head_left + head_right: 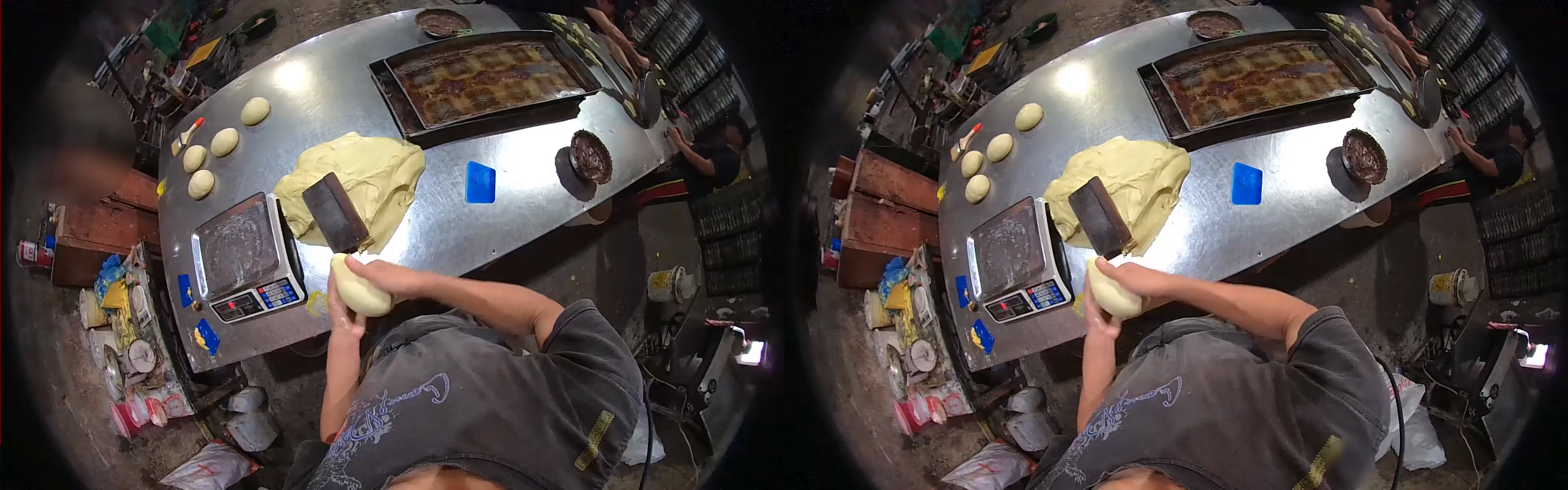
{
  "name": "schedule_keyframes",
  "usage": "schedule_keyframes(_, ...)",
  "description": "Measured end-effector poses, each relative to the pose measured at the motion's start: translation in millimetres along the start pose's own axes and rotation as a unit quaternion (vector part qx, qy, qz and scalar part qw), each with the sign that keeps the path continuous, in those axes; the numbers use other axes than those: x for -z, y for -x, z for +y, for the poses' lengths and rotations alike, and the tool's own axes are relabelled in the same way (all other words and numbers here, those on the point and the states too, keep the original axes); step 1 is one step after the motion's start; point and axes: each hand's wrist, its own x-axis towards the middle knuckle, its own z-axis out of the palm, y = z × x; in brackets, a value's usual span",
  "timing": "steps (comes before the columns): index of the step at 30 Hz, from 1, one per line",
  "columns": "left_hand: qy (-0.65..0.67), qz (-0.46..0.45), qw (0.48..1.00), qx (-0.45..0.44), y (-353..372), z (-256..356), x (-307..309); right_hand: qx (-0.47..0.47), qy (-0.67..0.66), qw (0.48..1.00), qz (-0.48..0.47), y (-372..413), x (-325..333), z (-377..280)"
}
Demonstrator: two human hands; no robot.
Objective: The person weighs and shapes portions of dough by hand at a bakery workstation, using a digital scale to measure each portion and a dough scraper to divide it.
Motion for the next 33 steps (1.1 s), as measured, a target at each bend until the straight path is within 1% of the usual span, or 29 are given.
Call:
schedule_keyframes(1,-0.014,0.011,0.998,-0.052,3.9,16.2,1.3,0.04,0.001,0.999,-0.008,-7.0,4.5,-0.9)
schedule_keyframes(3,-0.04,0.033,0.987,-0.151,9.8,48.6,-6.3,0.089,-0.131,0.979,-0.128,-59.4,44.2,29.8)
schedule_keyframes(4,-0.059,0.059,0.977,-0.197,8.3,57.1,-15.2,0.129,-0.165,0.977,-0.051,-49.3,29.4,9.7)
schedule_keyframes(5,-0.077,0.086,0.963,-0.242,6.2,64.6,-24.7,0.149,-0.185,0.968,0.076,-59.4,23.0,6.7)
schedule_keyframes(6,-0.097,0.111,0.947,-0.286,7.5,69.3,-30.5,0.199,-0.115,0.962,0.148,-71.8,11.4,4.8)
schedule_keyframes(7,-0.156,0.086,0.942,-0.284,11.6,69.7,-36.3,0.248,-0.045,0.942,0.222,-79.7,-1.0,0.5)
schedule_keyframes(8,-0.214,0.058,0.934,-0.281,14.2,67.0,-45.3,0.171,-0.146,0.965,0.134,-72.2,-13.6,-13.9)
schedule_keyframes(9,-0.272,0.028,0.921,-0.276,15.0,64.1,-51.2,0.09,-0.244,0.965,0.044,-61.6,-23.8,-27.7)
schedule_keyframes(10,-0.228,0.004,0.93,-0.289,15.8,63.1,-50.4,0.099,-0.24,0.963,0.064,-53.7,-26.0,-38.7)
schedule_keyframes(11,-0.131,-0.052,0.964,-0.224,15.4,71.8,-48.1,0.126,-0.265,0.953,0.071,-56.1,-19.8,-40.6)
schedule_keyframes(12,-0.029,-0.107,0.982,-0.151,15.0,85.0,-45.7,0.165,-0.274,0.942,0.105,-51.5,-14.3,-48.2)
schedule_keyframes(13,0.072,-0.153,0.983,-0.07,15.2,96.0,-38.8,0.2,-0.286,0.927,0.14,-41.9,-12.3,-55.6)
schedule_keyframes(14,0.065,-0.17,0.981,-0.062,10.1,103.3,-34.6,0.243,-0.292,0.909,0.169,-31.1,-12.2,-66.8)
schedule_keyframes(15,-0.046,-0.178,0.973,-0.142,12.2,101.5,-34.6,0.289,-0.263,0.89,0.235,-35.9,-6.5,-63.0)
schedule_keyframes(17,-0.114,-0.14,0.981,-0.066,6.7,110.8,-26.4,0.313,-0.212,0.867,0.325,-23.3,-14.9,-67.4)
schedule_keyframes(18,-0.257,-0.124,0.953,-0.102,6.2,101.8,-30.7,0.315,-0.157,0.868,0.35,-14.8,-24.9,-68.9)
schedule_keyframes(19,-0.213,-0.188,0.958,-0.039,6.2,98.5,-33.7,0.312,-0.098,0.868,0.374,-7.4,-34.7,-66.8)
schedule_keyframes(21,-0.166,-0.219,0.961,-0.027,2.8,86.5,-43.4,0.359,-0.063,0.863,0.349,-1.2,-53.4,-61.0)
schedule_keyframes(22,-0.116,-0.177,0.977,-0.039,2.7,81.6,-51.3,0.381,-0.045,0.848,0.366,2.7,-56.6,-60.3)
schedule_keyframes(23,-0.147,-0.193,0.964,-0.106,2.8,85.3,-56.8,0.404,-0.025,0.831,0.381,5.4,-55.8,-60.9)
schedule_keyframes(25,-0.204,-0.221,0.925,-0.233,13.4,95.6,-69.5,0.479,0.02,0.763,0.434,0.8,-46.5,-68.9)
schedule_keyframes(26,-0.219,-0.225,0.908,-0.279,30.3,97.1,-84.5,0.511,0.047,0.728,0.455,1.5,-38.4,-71.9)
schedule_keyframes(27,-0.26,-0.242,0.883,-0.308,32.9,99.3,-83.2,0.461,0.019,0.817,0.345,6.4,-29.6,-73.5)
schedule_keyframes(28,-0.288,-0.268,0.859,-0.327,31.7,102.6,-78.4,0.403,-0.011,0.888,0.223,11.3,-21.6,-76.9)
schedule_keyframes(29,-0.316,-0.291,0.833,-0.348,32.4,105.5,-75.9,0.336,-0.04,0.936,0.092,15.7,-17.8,-80.1)
schedule_keyframes(30,-0.275,-0.313,0.85,-0.322,34.1,107.5,-75.3,0.287,-0.047,0.957,0.011,22.0,-17.4,-82.4)
schedule_keyframes(32,-0.186,-0.348,0.877,-0.275,42.5,116.1,-89.6,0.279,-0.061,0.958,0.009,42.9,-28.2,-91.1)
schedule_keyframes(33,-0.192,-0.348,0.865,-0.308,38.7,121.4,-92.4,0.27,-0.065,0.961,0.003,50.4,-35.0,-92.8)
